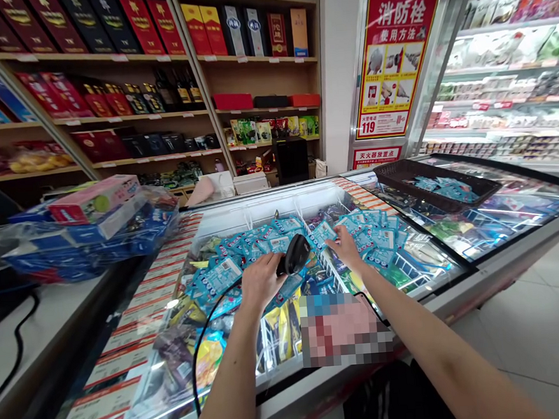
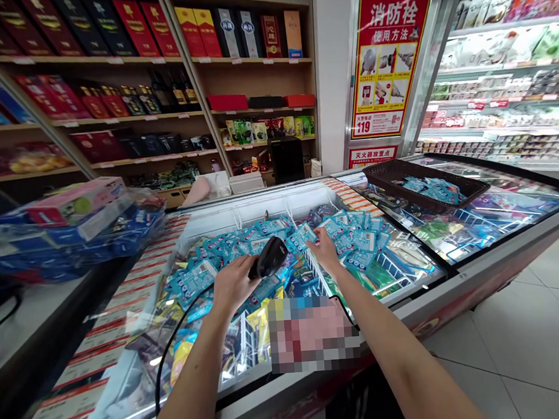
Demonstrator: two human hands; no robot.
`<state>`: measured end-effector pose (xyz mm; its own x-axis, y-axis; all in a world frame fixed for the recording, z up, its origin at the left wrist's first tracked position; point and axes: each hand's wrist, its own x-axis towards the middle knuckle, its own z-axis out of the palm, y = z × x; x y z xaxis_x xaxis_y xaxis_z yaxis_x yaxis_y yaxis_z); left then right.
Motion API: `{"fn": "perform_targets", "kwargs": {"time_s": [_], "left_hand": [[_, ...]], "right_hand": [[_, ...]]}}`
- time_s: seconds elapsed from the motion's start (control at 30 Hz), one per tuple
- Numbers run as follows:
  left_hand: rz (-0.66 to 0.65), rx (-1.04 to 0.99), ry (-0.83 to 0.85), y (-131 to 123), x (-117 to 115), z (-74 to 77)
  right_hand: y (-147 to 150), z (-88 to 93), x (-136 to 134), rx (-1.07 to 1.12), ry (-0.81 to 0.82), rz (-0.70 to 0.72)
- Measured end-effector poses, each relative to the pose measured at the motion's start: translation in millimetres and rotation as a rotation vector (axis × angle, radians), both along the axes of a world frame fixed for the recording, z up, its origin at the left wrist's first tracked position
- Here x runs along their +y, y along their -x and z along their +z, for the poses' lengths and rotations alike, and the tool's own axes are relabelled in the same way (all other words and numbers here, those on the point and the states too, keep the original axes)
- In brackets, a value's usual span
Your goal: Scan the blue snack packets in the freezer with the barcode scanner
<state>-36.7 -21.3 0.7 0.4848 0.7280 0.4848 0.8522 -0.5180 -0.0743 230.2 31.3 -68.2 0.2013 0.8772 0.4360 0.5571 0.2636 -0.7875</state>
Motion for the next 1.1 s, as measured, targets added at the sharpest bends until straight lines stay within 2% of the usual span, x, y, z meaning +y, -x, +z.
{"fn": "perform_targets", "kwargs": {"time_s": [0.13,0.3,0.5,0.7,1.1], "left_hand": [[-0.016,-0.018,-0.001,-3.1,-1.8,1.3],[-0.028,-0.015,0.014,-8.2,-3.2,0.9],[-0.015,0.003,0.015,-12.5,-2.9,-1.1],[-0.024,-0.01,0.013,-13.0,-1.0,-3.3],[-0.026,0.013,0.022,-15.3,-0.4,-3.7]], "right_hand": [[-2.2,2.2,-0.8,0.065,-0.049,-0.046],[-3.1,6.1,-3.1,0.087,-0.108,0.02],[-2.5,8.5,-5.7,0.135,-0.146,-0.007],[-2.3,9.4,-6.5,0.068,-0.144,0.078],[-2.4,9.2,-5.9,-0.022,-0.126,0.063]]}}
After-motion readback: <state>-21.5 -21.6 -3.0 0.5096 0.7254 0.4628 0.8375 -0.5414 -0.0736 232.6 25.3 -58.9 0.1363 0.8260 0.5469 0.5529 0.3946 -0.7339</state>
